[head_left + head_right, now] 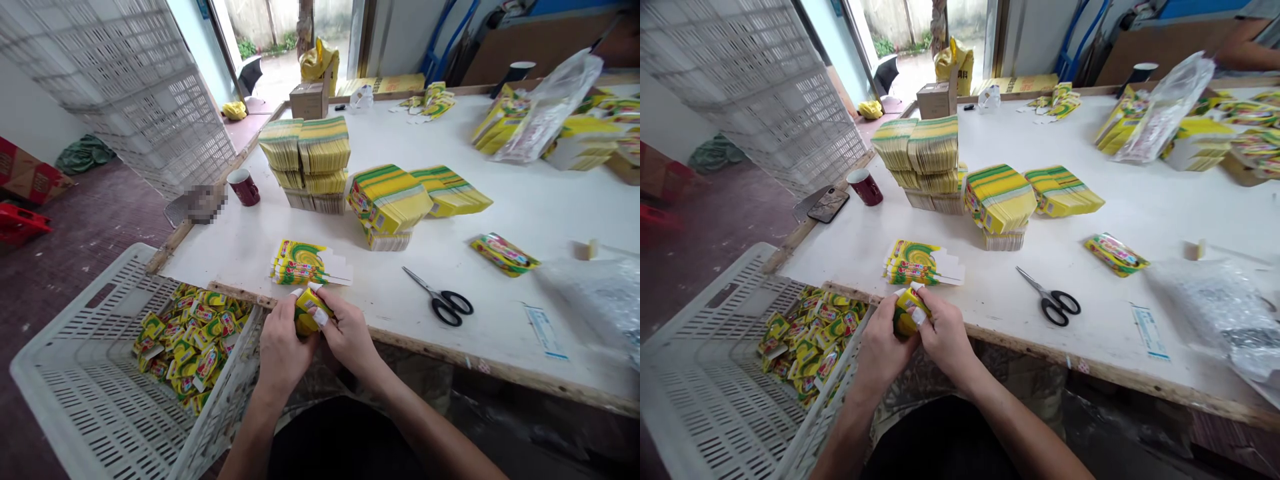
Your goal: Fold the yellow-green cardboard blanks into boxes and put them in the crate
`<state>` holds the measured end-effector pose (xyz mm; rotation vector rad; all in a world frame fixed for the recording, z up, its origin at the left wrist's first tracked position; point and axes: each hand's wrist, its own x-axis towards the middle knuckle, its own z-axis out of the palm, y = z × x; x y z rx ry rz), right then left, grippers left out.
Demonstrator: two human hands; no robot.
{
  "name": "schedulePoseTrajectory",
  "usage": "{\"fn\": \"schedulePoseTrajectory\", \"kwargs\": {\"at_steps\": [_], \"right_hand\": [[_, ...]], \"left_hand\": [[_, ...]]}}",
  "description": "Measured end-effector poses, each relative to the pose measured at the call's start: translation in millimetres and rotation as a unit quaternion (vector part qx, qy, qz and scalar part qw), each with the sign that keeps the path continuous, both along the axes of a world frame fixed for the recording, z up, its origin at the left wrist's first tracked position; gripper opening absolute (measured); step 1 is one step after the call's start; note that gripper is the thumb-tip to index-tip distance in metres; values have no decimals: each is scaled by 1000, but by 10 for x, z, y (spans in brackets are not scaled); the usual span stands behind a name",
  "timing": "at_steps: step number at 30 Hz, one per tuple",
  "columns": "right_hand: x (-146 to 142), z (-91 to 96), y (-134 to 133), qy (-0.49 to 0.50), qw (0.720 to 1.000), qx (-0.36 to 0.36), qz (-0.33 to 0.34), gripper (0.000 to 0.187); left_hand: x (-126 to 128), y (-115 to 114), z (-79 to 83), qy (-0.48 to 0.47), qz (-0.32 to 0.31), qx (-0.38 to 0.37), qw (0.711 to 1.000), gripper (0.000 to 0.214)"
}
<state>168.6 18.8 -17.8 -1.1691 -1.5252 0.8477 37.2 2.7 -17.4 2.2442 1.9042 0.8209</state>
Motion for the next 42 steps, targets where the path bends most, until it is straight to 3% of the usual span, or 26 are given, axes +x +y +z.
{"fn": "schedulePoseTrajectory", "kwargs": {"at_steps": [9, 14, 20, 24, 31, 34, 39, 41, 42], "right_hand": [[6, 9, -17, 14, 1000, 23, 11, 33], [7, 29, 17, 16, 1000, 17, 14, 32], [56, -96, -9, -5, 999, 18, 40, 32], [80, -95, -6, -15, 999, 13, 34, 32], [62, 97, 122, -81, 996, -14, 35, 25], [49, 129, 158, -103, 994, -19, 40, 26], [88, 80, 114, -100, 994, -15, 46, 28], [139, 28, 72, -86, 993, 10, 80, 26], [173, -1, 52, -79, 990, 29, 109, 35]], "left_hand": [[62, 2, 34, 5, 11, -40, 999, 45], [80, 11, 25, -21, 19, -53, 998, 51], [44, 7, 31, -38, 49, -100, 993, 55], [48, 21, 39, -68, 37, -131, 988, 60], [64, 13, 41, -74, -15, -129, 989, 60], [82, -13, 35, -87, -9, -147, 985, 62], [75, -18, 72, -118, -21, -179, 977, 61], [42, -5, 108, -151, -41, -199, 967, 63], [20, 2, 127, -163, -52, -211, 962, 65]]}}
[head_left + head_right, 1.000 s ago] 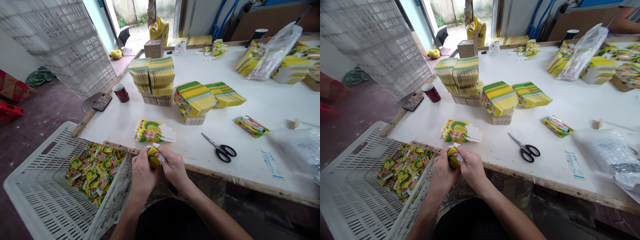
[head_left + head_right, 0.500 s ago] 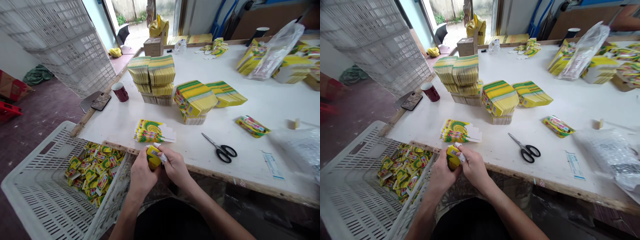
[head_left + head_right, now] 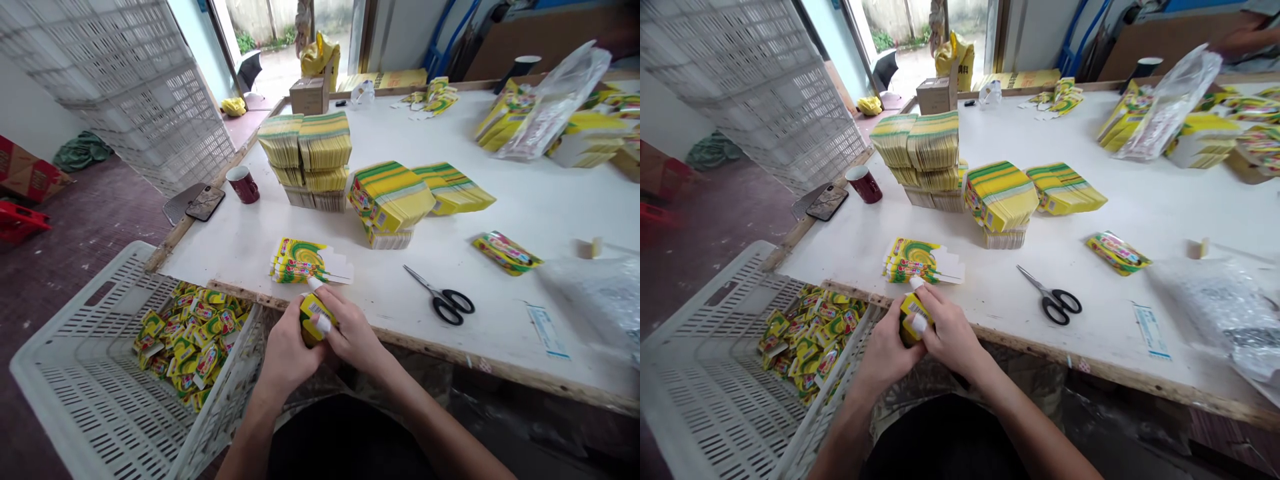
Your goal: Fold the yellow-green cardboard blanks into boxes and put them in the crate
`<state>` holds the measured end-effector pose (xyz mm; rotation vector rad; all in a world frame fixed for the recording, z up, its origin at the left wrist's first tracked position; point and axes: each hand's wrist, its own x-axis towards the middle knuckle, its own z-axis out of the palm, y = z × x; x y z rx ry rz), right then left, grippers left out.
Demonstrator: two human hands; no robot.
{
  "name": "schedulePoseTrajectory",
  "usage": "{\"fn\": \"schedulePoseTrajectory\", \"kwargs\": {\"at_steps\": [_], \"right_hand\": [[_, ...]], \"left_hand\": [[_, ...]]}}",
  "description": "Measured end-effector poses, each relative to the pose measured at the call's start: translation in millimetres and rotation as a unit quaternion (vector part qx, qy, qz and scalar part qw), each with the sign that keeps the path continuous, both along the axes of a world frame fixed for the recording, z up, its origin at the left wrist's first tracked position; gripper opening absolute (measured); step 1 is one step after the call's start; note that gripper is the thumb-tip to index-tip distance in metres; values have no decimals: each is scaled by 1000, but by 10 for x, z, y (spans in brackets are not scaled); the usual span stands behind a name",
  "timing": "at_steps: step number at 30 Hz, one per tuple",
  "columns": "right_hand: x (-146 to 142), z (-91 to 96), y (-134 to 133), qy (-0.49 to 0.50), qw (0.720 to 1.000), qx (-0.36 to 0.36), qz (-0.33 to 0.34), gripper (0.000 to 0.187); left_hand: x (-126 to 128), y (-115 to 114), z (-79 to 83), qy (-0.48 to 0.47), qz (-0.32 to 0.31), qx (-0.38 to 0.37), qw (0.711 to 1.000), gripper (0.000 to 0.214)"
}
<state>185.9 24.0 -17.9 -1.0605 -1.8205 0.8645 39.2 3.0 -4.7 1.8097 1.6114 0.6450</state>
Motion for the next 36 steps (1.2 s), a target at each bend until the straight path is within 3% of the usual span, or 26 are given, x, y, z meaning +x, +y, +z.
{"fn": "schedulePoseTrajectory", "kwargs": {"at_steps": [3, 7, 10, 22, 29, 32, 36], "right_hand": [[115, -72, -32, 1, 994, 38, 101, 62], [226, -70, 9, -73, 988, 30, 132, 42], [246, 0, 64, -120, 982, 25, 146, 41], [423, 197, 162, -103, 960, -20, 259, 30], [305, 126, 40, -87, 972, -54, 213, 27], [273, 62, 25, -36, 975, -69, 209, 36], [198, 16, -10, -14, 984, -57, 165, 49]], "left_hand": [[-69, 21, 57, -7, -35, -17, 999, 73], [-122, 45, 136, 22, -67, -42, 997, 70], [-147, 76, 195, 24, -97, -77, 992, 64], [-208, 189, 324, 12, -174, -149, 973, 50], [-201, 186, 227, -1, -136, -101, 985, 58], [-176, 174, 223, -20, -137, -98, 986, 59], [-130, 148, 205, 30, -106, -96, 989, 58]]}}
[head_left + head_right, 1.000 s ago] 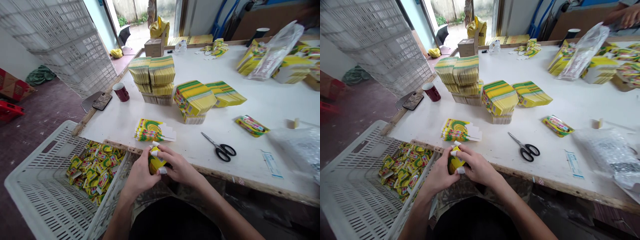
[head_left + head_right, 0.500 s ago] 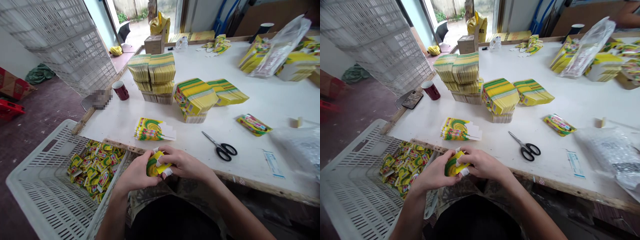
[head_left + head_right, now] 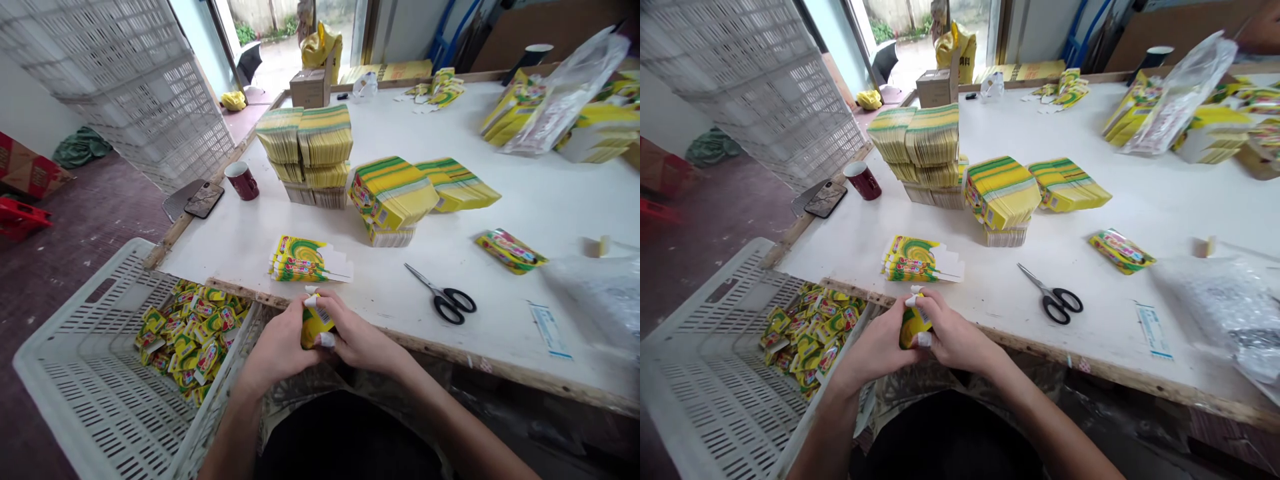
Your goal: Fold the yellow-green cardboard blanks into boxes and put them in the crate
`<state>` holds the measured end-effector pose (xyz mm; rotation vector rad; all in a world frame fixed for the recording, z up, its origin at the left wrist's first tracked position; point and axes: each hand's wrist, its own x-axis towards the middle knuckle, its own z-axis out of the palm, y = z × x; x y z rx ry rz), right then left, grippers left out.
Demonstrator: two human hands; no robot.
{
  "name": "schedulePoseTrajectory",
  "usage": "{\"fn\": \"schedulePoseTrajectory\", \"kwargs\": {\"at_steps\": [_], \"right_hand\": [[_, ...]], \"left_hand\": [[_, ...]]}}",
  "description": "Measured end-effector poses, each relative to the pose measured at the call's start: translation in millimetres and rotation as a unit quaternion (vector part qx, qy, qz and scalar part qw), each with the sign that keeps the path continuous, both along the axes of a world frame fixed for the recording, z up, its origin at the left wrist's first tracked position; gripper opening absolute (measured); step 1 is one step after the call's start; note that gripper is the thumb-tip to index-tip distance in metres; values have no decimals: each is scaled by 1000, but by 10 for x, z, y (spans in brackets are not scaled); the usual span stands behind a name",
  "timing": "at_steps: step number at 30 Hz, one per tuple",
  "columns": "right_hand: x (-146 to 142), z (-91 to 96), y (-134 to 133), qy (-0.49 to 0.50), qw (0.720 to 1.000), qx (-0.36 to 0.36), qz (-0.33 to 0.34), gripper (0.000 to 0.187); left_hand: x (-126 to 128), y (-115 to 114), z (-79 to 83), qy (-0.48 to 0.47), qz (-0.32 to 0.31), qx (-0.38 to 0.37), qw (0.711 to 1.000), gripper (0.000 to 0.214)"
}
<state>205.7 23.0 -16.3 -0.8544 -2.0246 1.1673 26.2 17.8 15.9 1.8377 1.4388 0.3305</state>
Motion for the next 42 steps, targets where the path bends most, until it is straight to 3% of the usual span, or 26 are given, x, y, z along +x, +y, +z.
{"fn": "schedulePoseTrajectory", "kwargs": {"at_steps": [4, 6, 8, 9, 10, 12, 13, 14, 15, 17, 21, 27, 29, 31, 33, 36, 39, 42], "right_hand": [[-120, -23, -67, 14, 1000, 6, -25, 59], [-143, -31, -45, 49, 999, 0, -21, 68], [-132, -33, 46, 77, 996, -4, -46, 73], [-121, -31, 117, 76, 994, 2, -83, 67], [-110, -27, 199, 58, 989, 15, -133, 57], [-105, -21, 375, -25, 969, 60, -238, 37], [-116, -22, 457, -87, 957, 77, -266, 37], [-135, -26, 527, -151, 944, 88, -279, 41], [-161, -36, 584, -202, 934, 92, -282, 44], [-219, -68, 651, -261, 921, 90, -275, 47], [-268, -123, 671, -271, 921, 87, -266, 46], [-262, -31, 554, -210, 935, 65, -277, 47], [-301, 11, 438, -118, 960, 14, -252, 47], [-352, 36, 299, 3, 983, -63, -173, 49], [-400, 47, 171, 73, 985, -132, -88, 49], [-446, 63, 40, 122, 974, -186, -43, 53], [-482, 90, -36, 126, 978, -163, -33, 60], [-524, 89, -88, 124, 981, -145, -18, 57]], "left_hand": [[-14, -43, -36, 14, 35, 26, 999, 56], [-79, -60, -47, -58, 67, 18, 996, 59], [-199, -58, -56, -199, 171, 27, 965, 57], [-274, -49, -62, -291, 249, 48, 923, 52], [-351, -35, -68, -384, 340, 80, 855, 46], [-484, -4, -83, -539, 474, 126, 684, 42], [-523, 7, -93, -586, 507, 121, 620, 48], [-539, 12, -107, -616, 522, 96, 582, 56], [-530, 11, -126, -634, 523, 65, 566, 62], [-450, -4, -176, -646, 505, -7, 573, 65], [-231, -33, -299, -621, 476, -84, 617, 44], [-58, -13, -378, -609, 434, -49, 663, 43], [-1, -14, -366, -609, 416, -10, 675, 45], [57, -15, -334, -619, 388, 31, 682, 46], [107, -6, -284, -636, 358, 55, 681, 48], [158, 38, -192, -666, 348, 64, 657, 44], [189, 90, -119, -683, 380, 68, 620, 40], [214, 94, -126, -664, 410, 69, 621, 49]]}}
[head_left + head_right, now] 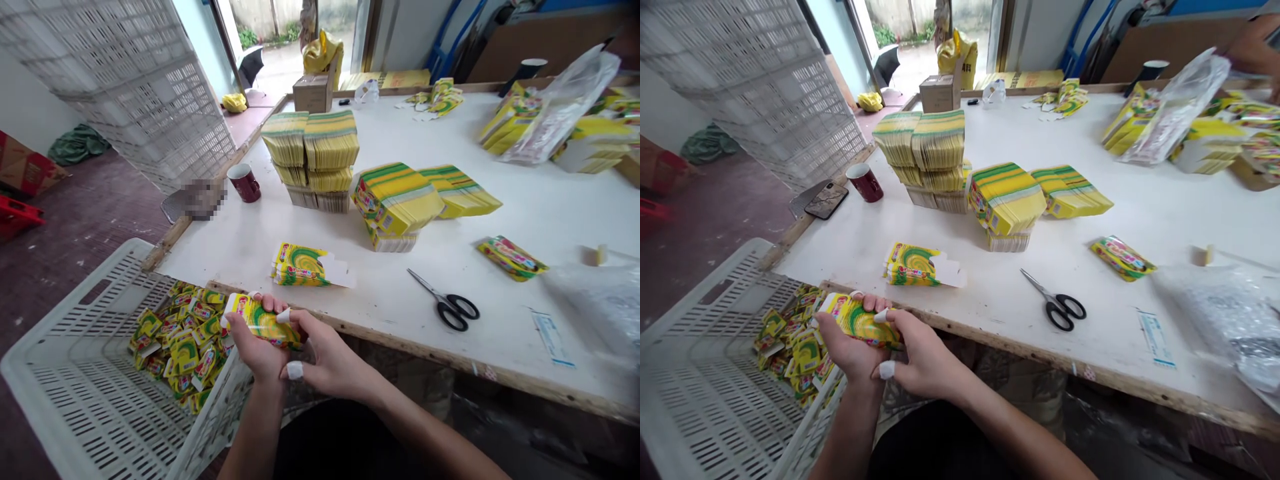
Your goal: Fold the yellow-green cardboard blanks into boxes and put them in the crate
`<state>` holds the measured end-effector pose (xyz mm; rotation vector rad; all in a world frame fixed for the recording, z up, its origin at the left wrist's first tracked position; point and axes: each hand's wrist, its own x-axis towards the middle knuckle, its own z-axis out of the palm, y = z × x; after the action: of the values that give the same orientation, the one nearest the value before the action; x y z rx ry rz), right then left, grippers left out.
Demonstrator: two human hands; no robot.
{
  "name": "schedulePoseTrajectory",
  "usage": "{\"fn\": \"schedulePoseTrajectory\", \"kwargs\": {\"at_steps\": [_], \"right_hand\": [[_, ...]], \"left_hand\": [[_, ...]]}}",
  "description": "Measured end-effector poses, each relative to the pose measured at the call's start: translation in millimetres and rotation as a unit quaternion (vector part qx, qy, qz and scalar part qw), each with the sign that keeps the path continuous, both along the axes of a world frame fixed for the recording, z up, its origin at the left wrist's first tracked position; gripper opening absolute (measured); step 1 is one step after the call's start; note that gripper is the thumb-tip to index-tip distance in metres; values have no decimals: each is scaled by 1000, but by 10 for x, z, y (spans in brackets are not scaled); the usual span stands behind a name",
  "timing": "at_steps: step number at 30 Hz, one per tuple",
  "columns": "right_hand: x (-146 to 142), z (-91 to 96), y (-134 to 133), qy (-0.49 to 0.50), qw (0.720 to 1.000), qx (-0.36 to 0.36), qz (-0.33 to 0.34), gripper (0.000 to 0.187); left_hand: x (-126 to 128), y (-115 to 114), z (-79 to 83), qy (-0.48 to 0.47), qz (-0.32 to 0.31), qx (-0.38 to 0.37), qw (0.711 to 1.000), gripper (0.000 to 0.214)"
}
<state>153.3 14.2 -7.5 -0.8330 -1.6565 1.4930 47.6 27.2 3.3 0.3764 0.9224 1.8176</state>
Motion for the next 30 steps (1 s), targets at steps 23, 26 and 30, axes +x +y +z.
{"fn": "schedulePoseTrajectory", "kwargs": {"at_steps": [23, 26, 30], "right_hand": [[147, 71, 54, 195, 974, -117, -22, 30], [158, 73, 93, 190, 972, -116, -67, 26], [145, 83, 117, 196, 966, -132, -110, 34]], "left_hand": [[5, -197, -122, 144, -90, -5, 985, 29], [7, -188, -119, 157, -86, 3, 984, 22], [9, -173, -160, 149, -45, 0, 988, 17]]}}
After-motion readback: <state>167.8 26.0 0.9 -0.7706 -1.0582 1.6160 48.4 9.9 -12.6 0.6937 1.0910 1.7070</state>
